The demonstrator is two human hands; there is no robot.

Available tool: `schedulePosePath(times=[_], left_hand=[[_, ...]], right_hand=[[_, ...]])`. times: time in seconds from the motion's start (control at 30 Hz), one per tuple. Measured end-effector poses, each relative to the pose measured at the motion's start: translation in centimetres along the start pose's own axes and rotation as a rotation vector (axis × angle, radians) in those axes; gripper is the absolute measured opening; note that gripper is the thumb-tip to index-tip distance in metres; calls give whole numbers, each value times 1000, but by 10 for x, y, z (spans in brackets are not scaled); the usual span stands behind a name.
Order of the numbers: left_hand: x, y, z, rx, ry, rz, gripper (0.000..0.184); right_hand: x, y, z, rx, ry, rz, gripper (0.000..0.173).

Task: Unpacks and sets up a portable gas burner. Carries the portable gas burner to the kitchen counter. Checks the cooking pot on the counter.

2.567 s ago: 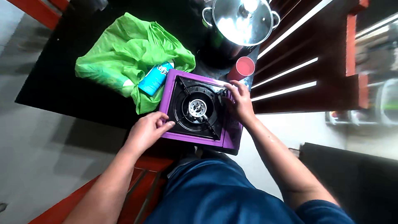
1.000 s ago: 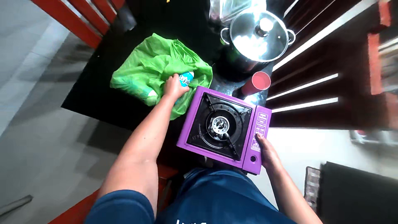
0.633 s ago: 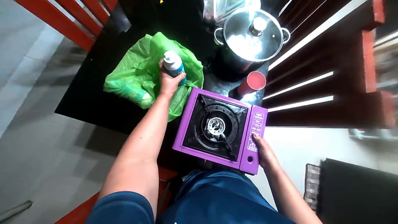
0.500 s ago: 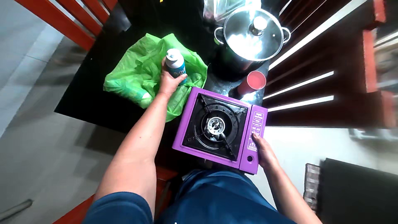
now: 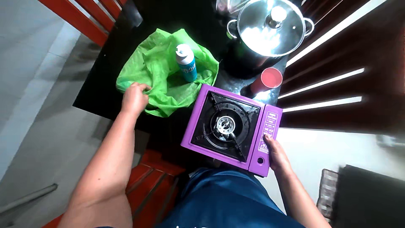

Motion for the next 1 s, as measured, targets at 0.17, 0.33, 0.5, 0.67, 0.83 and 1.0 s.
schedulePosePath(times=[0.17, 0.33, 0.5, 0.67, 0.83, 1.0], left_hand=[[8, 37, -51, 306, -42, 90, 25], [15, 65, -18, 294, -62, 131, 37], [-12, 42, 89, -408, 36, 40, 26], [-76, 5, 43, -219, -414, -452, 31], [-61, -1, 9, -126, -667, -498, 46], [-56, -13, 9, -242, -638, -379, 51]], right_hand=[[-1, 1, -1, 6, 7, 3, 31], [1, 1, -1, -2, 16, 17, 32], [-3, 0, -5, 31, 56, -15, 34], [-2, 0, -5, 25, 42, -15, 34], [0, -1, -3, 11, 37, -6, 34], [0, -1, -5, 10, 32, -4, 34]])
Point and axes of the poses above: each hand's wrist, its own y-axis away from the middle knuckle, its own x-axis out of the back of the hand, z = x × y, the point moved 10 cm from there along -y, towards the middle knuckle, and after that the axes turned 2 degrees about y, right-handed, at the moved point
